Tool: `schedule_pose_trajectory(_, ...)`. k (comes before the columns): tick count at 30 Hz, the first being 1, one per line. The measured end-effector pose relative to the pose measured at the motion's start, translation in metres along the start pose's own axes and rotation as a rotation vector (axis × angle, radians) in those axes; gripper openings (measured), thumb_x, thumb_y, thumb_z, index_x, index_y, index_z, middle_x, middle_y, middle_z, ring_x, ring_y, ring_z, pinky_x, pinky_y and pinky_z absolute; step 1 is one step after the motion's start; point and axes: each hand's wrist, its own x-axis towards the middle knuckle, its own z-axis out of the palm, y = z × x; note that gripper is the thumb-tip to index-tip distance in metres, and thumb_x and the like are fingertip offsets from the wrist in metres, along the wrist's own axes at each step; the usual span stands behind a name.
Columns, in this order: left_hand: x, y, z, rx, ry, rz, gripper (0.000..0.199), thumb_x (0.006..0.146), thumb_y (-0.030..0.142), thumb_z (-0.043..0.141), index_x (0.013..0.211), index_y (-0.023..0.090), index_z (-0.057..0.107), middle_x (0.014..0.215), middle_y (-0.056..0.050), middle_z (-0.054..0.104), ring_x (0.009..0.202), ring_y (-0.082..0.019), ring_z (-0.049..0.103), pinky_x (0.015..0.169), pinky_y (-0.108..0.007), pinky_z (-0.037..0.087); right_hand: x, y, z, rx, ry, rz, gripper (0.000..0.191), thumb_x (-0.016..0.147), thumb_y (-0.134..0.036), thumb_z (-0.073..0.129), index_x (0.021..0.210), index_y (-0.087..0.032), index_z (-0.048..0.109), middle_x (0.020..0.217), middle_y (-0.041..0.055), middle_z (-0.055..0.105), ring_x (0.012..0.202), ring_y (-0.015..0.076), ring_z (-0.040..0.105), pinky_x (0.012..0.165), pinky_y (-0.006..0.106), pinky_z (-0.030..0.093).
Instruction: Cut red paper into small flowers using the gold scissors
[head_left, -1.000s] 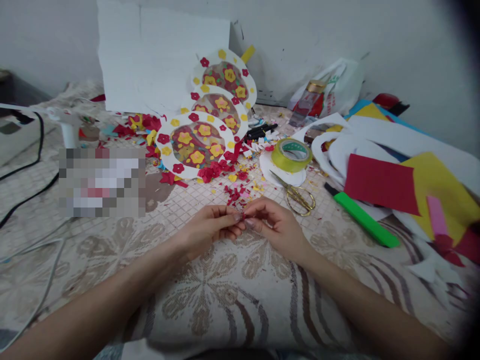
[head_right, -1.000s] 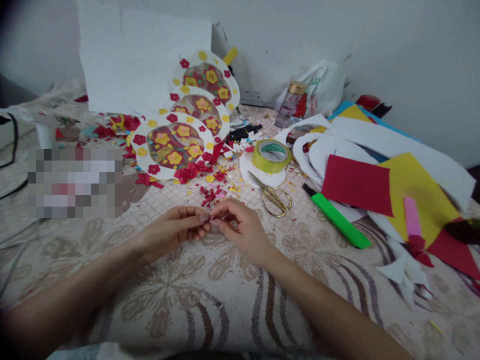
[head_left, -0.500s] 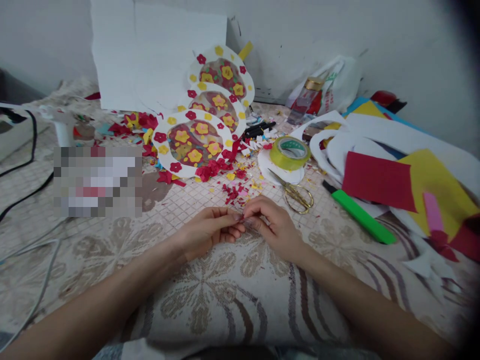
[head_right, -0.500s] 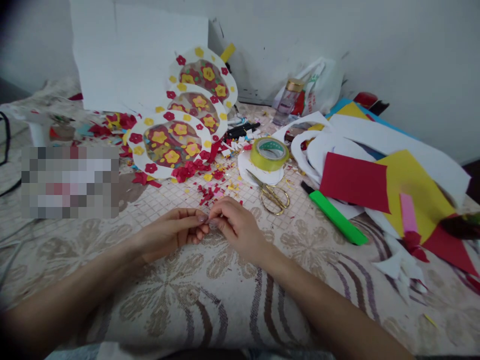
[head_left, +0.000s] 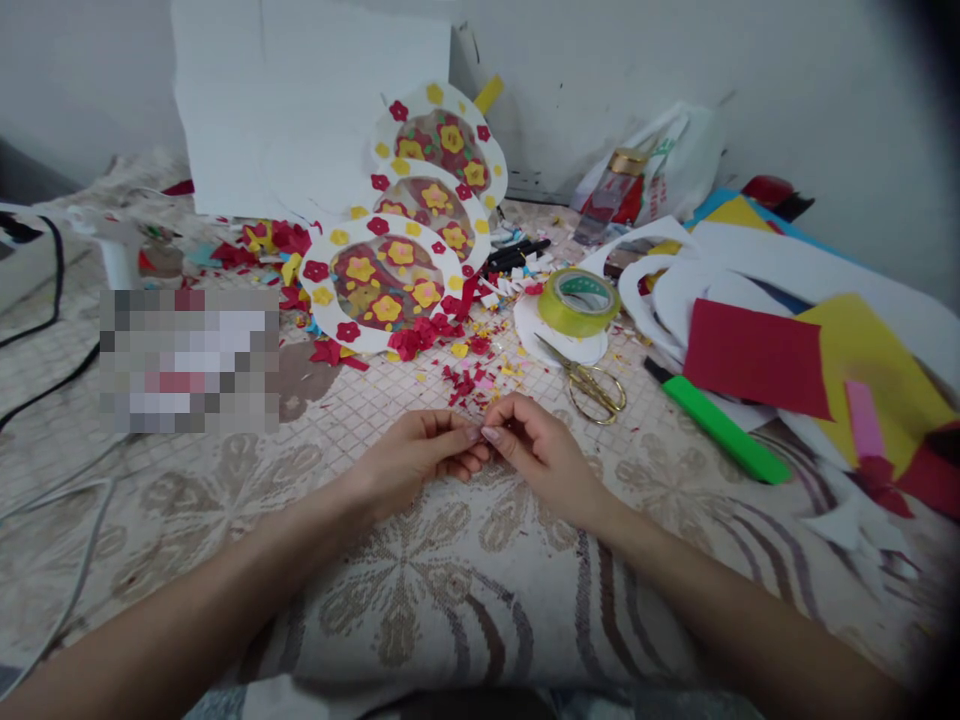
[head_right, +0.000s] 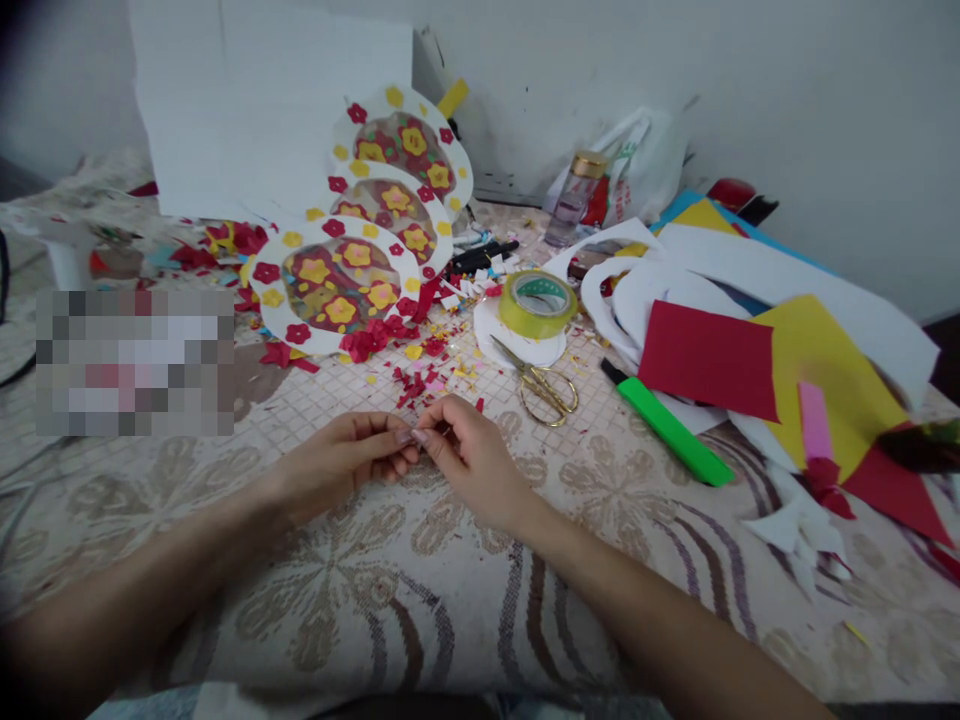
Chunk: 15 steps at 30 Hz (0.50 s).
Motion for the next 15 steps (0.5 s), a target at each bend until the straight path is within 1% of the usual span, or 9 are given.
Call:
schedule_pose_trajectory(2,0.0001,-0.0007,0.0009,0.03,0.018,0.035,0.012,0.077,0.021,0.065,0.073,0.01,0.064,0.069,-0.002,0.067,0.059,-0.007,0.059,0.057,-0.018,0.044,-0.0006,0.0012,0.0016,0.042,-0.003,0.052,0.008,0.09,-0.025,0.045,0.085,-0.019,0.048,0.076,-0.0002,0.052,0.069,0.012,0.049,0.062,0.025,0.041)
schedule_pose_trajectory(4,0.0001,-0.0009,0.0013,0.027,0.02,0.034,0.012,0.077,0.022,0.065,0.074,0.01,0.064,0.071,-0.003,0.067,0.061,-0.008,0.059,0.059,-0.019,0.045,-0.0006,0.0021,0.002,0.054,0.006,0.081,0.009,0.09,-0.025,0.045,0.085,-0.019,0.048,0.075,-0.0005,0.052,0.067,0.0117,0.048,0.06,0.024,0.04)
schedule_pose_trajectory(10,0.0005,0.0003,0.0011,-0.003,0.019,-0.02,0.013,0.076,0.022,0.066,0.077,0.009,0.066,0.074,-0.004,0.068,0.064,-0.009,0.06,0.062,-0.021,0.046,0.0006,0.0022,0.0011,0.069,0.017,0.106,0.011,0.089,-0.027,0.046,0.083,-0.018,0.048,0.074,-0.0008,0.052,0.066,0.0111,0.048,0.059,0.023,0.04)
schedule_pose_trajectory(15,-0.0002,0.0009,0.0009,0.075,0.032,0.029,0.013,0.075,0.023,0.066,0.079,0.01,0.066,0.075,-0.005,0.069,0.065,-0.01,0.061,0.064,-0.022,0.047,0.0002,0.0023,0.0009,0.08,0.017,0.135,0.011,0.089,-0.028,0.046,0.083,-0.019,0.047,0.074,-0.0007,0.052,0.065,0.0111,0.049,0.057,0.023,0.04)
